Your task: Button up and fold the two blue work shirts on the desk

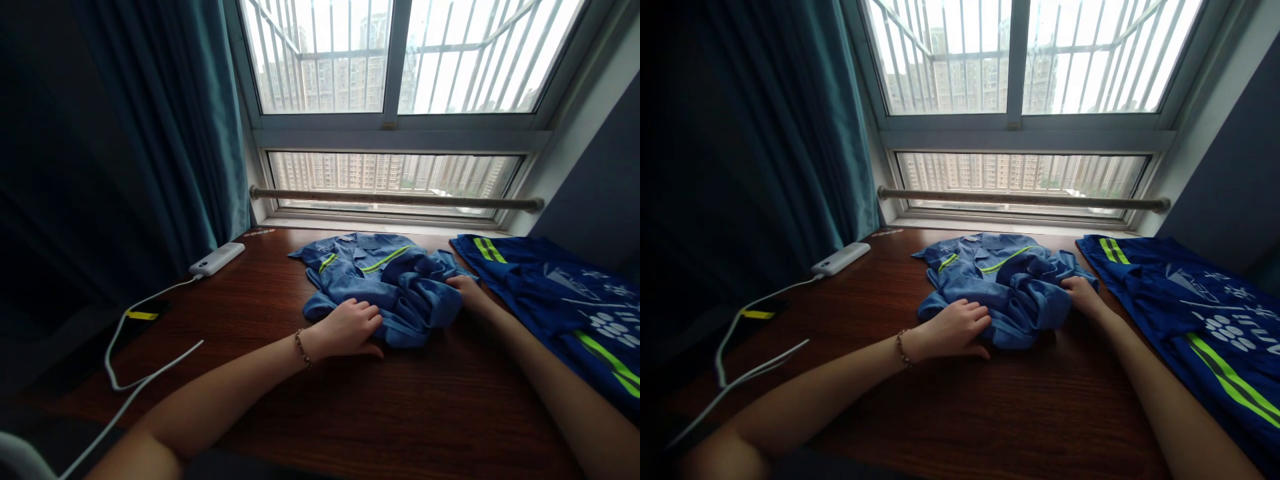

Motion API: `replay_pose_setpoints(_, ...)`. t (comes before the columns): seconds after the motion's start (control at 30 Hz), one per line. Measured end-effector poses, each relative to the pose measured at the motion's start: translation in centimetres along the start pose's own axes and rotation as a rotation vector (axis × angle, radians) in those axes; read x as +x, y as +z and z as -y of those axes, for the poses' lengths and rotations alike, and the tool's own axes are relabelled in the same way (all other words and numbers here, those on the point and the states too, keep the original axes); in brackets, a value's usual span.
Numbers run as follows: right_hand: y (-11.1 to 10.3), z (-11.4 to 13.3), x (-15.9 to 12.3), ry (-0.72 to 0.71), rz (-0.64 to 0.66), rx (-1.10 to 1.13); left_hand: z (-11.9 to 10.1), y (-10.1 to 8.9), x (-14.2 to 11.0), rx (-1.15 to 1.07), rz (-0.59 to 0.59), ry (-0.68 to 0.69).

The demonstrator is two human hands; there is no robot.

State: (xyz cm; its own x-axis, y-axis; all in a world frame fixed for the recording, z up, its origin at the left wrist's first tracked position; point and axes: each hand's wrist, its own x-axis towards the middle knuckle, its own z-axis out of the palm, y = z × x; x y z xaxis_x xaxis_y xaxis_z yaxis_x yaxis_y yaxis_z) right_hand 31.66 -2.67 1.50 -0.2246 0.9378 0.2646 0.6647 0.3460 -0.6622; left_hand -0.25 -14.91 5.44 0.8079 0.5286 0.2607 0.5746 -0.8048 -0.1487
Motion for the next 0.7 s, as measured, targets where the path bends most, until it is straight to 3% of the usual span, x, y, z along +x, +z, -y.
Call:
replay_pose_setpoints(0.17,0.3,0.8,-0.2,-0.071,0.235,0.303,1.7,1.6,-0.2,0.098,0.025,-0.319)
replay_pose_setpoints(0.27,1.3,1.3,-0.4,-0.121,0.312,0.204,2.8,2.0,-0.3,-0.037,-0.045,-0.511)
replay_pose_setpoints(0.37,3.2,2.3,-0.8,-0.188,0.159,-0.041,3.6,1.5,0.1,-0.379,-0.270,-0.696)
replay_pose_setpoints(0.47,4.8,3.9,-1.4,-0.241,-0.003,-0.216,4.4,0.4,0.7,-0.937,-0.579,-0.812)
replay_pose_setpoints(0.53,5.2,4.7,-1.6,-0.193,-0.041,-0.293,5.3,-0.4,0.8,-1.251,-0.733,-0.869)
replay_pose_setpoints(0.6,5.1,5.0,-1.7,-0.130,-0.072,-0.332,6.4,-1.3,0.6,-1.382,-0.827,-0.909)
replay_pose_setpoints(0.7,4.1,4.8,-1.3,-0.127,-0.180,-0.294,8.2,-2.5,-0.2,-1.310,-0.913,-0.917)
